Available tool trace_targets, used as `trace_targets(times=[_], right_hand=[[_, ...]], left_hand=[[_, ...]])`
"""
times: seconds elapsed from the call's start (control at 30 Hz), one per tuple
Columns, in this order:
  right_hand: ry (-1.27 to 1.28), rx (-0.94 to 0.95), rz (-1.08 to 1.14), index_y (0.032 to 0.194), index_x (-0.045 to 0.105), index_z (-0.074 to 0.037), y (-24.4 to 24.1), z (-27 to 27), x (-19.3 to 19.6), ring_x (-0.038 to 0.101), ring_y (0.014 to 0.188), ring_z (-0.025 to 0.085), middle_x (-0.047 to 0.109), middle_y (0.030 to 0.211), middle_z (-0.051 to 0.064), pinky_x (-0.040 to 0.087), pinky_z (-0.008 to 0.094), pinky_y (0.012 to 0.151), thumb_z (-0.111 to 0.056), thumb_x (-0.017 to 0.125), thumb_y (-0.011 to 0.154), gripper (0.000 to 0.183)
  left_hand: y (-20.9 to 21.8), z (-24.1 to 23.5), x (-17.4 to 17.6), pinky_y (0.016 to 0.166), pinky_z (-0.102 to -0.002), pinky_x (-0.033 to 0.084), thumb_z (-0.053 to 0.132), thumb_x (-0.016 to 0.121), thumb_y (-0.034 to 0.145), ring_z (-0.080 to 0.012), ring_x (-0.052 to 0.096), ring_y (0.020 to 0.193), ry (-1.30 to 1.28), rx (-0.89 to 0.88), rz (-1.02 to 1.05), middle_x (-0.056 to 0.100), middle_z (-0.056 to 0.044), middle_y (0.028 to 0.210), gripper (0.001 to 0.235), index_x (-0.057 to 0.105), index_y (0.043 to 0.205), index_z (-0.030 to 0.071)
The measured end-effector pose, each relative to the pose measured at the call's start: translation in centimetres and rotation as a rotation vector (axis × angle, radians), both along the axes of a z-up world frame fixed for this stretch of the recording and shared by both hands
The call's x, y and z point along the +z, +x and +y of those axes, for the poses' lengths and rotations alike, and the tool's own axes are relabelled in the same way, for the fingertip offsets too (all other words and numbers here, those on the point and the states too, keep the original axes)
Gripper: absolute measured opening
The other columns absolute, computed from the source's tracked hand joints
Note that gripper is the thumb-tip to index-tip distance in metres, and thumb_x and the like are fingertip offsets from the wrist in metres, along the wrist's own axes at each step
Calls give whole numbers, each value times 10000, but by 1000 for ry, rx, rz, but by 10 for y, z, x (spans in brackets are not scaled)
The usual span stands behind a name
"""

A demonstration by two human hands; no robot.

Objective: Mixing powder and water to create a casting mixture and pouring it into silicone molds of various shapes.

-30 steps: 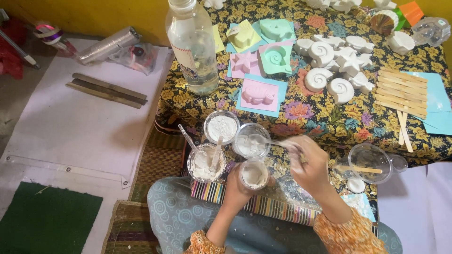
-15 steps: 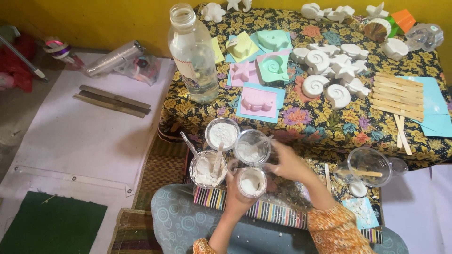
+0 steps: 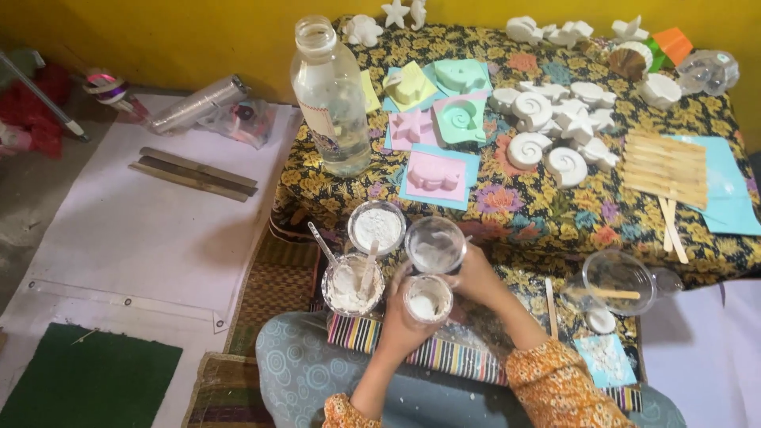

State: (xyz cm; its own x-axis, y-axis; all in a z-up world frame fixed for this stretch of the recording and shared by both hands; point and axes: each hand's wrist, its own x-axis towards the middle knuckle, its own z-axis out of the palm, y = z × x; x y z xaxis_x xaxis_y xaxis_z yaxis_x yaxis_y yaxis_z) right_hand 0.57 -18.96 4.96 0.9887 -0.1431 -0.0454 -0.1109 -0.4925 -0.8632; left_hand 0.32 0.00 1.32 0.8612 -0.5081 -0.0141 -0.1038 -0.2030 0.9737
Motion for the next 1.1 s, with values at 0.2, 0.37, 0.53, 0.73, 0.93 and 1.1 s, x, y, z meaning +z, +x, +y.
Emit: trace_targets(times=[0.2,0.37,0.53,0.73,0.93,1.1], right_hand=[[-58,55,128,1331,588,-111,-7,-14,27,606,1277,294,650,1372,124,465,465,1102,-191,903,696,713],[-458,203,395,1502,439,-159,-20,-31,127,578,1327,279,526,1498,92,439,415,1156,-449,689,884,726],[-70,77,-284,1605,62,-117,101,30,160,488,1376,353,439,1537,207,422,476,1141,-393,852,756,1192],[355,54,-457,1589,-85,-201,211,67,130,298,1520,423,153,1659,317,319,569,1206,-242,1018,644,1453],[386,-11,-517,1381,402,-133,228,74,117,600,1296,311,572,1400,172,536,449,1072,-255,970,655,929],[474,-5,-650,1421,393,-104,213,53,142,547,1330,344,506,1436,184,611,486,1073,-145,987,668,960]], left_hand=[[-11,1,-5,1158,-474,418,186,930,619,-315,486,1326,-118,62,-69,393,-141,1454,853,485,1334,53],[-17,3,-23,934,-374,603,107,893,682,-244,721,1007,-225,31,6,740,-98,1100,567,633,1186,80],[-11,-3,53,882,-394,600,127,789,758,-230,733,914,-340,-44,-27,745,-73,955,223,695,960,103],[-10,-2,71,862,-400,621,-20,712,836,-196,730,815,-596,-182,79,747,-46,833,124,723,839,104],[-12,0,-19,938,-426,581,159,885,719,-288,721,1041,-345,32,-121,738,-129,1112,475,671,1133,70],[-9,-2,29,937,-429,592,59,798,805,-224,750,927,-508,-77,-32,772,-47,950,221,705,989,140]])
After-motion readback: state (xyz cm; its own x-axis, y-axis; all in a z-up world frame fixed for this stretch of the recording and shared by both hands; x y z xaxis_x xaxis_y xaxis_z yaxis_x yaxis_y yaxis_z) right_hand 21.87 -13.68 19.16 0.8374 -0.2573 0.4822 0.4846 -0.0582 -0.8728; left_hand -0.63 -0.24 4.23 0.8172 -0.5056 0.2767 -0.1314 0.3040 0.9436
